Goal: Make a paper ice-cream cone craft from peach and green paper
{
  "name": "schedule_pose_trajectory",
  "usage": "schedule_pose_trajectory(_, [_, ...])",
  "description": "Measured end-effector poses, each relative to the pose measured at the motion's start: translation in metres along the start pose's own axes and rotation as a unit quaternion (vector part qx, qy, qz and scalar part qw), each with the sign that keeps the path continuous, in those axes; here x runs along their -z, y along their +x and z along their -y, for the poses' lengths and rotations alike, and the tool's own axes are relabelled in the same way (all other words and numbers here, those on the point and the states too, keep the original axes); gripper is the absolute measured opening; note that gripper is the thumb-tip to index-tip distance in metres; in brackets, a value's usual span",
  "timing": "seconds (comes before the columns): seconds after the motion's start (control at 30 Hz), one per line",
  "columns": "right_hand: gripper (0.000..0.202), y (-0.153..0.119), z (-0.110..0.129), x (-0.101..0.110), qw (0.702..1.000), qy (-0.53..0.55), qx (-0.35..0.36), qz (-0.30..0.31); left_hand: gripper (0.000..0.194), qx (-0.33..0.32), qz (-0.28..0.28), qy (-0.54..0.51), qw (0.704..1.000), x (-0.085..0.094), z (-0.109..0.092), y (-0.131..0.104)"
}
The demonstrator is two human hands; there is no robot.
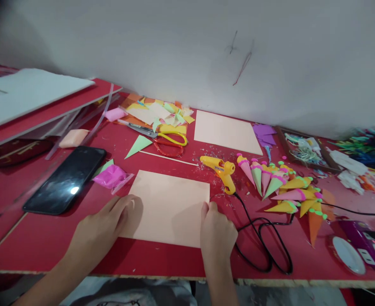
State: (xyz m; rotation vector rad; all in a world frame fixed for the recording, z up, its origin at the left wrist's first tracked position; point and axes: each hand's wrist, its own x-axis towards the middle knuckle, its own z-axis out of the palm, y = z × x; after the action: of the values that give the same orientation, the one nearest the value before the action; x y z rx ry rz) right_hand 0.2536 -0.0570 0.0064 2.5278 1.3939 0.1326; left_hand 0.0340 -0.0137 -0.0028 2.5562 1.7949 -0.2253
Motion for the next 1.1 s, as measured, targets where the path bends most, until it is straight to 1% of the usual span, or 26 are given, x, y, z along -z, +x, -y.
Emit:
schedule_pose_trajectory(0.23, [0.031, 0.001, 0.001, 0.000, 1.000, -0.001, -0.003, 0.011, 0.033, -0.023, -0.024, 0.023, 0.999, -0.001, 0.001, 0.001])
schedule_pose_trajectory(0.37, [0.031, 0.002, 0.001, 0.001, 1.000, -0.004, 0.002, 0.003, 0.033, -0.028, -0.049, 0.033, 0.998, -0.002, 0.000, -0.001])
schedule_pose_trajectory(0.63, [0.031, 0.004, 0.000, 0.000, 1.000, 0.004, 0.003, 0.010, 0.033, -0.042, -0.086, 0.042, 0.995, -0.005, -0.001, -0.004])
schedule_pose_trajectory(0.7, [0.030, 0.003, 0.000, 0.000, 1.000, 0.003, 0.006, 0.002, 0.033, -0.046, -0.102, 0.038, 0.993, -0.007, 0.001, -0.005])
schedule_pose_trajectory(0.77, [0.030, 0.003, 0.000, -0.001, 1.000, 0.002, 0.009, -0.007, 0.031, -0.060, -0.137, 0.037, 0.988, -0.009, 0.005, -0.005])
schedule_pose_trajectory(0.83, [0.029, 0.002, 0.001, -0.001, 1.000, -0.001, 0.009, -0.012, 0.033, -0.104, -0.170, 0.029, 0.979, -0.010, 0.009, -0.004])
schedule_pose_trajectory(0.9, [0.029, 0.002, 0.001, 0.000, 1.000, -0.001, 0.005, -0.012, 0.041, -0.177, -0.177, 0.015, 0.968, -0.010, 0.014, 0.001])
schedule_pose_trajectory(0.97, [0.028, 0.002, 0.002, 0.000, 1.000, 0.001, 0.002, -0.009, 0.048, -0.256, -0.158, 0.000, 0.954, -0.009, 0.017, 0.006])
schedule_pose_trajectory(1.0, [0.028, 0.002, 0.002, 0.001, 1.000, 0.003, 0.001, -0.008, 0.049, -0.288, -0.146, -0.007, 0.946, -0.009, 0.017, 0.009])
schedule_pose_trajectory(1.03, [0.029, 0.002, 0.002, 0.001, 1.000, 0.003, -0.001, -0.008, 0.047, -0.313, -0.135, -0.015, 0.940, -0.009, 0.018, 0.011])
schedule_pose_trajectory(1.1, [0.029, 0.002, 0.002, 0.000, 1.000, 0.005, -0.005, -0.010, 0.042, -0.336, -0.116, -0.033, 0.934, -0.009, 0.019, 0.014])
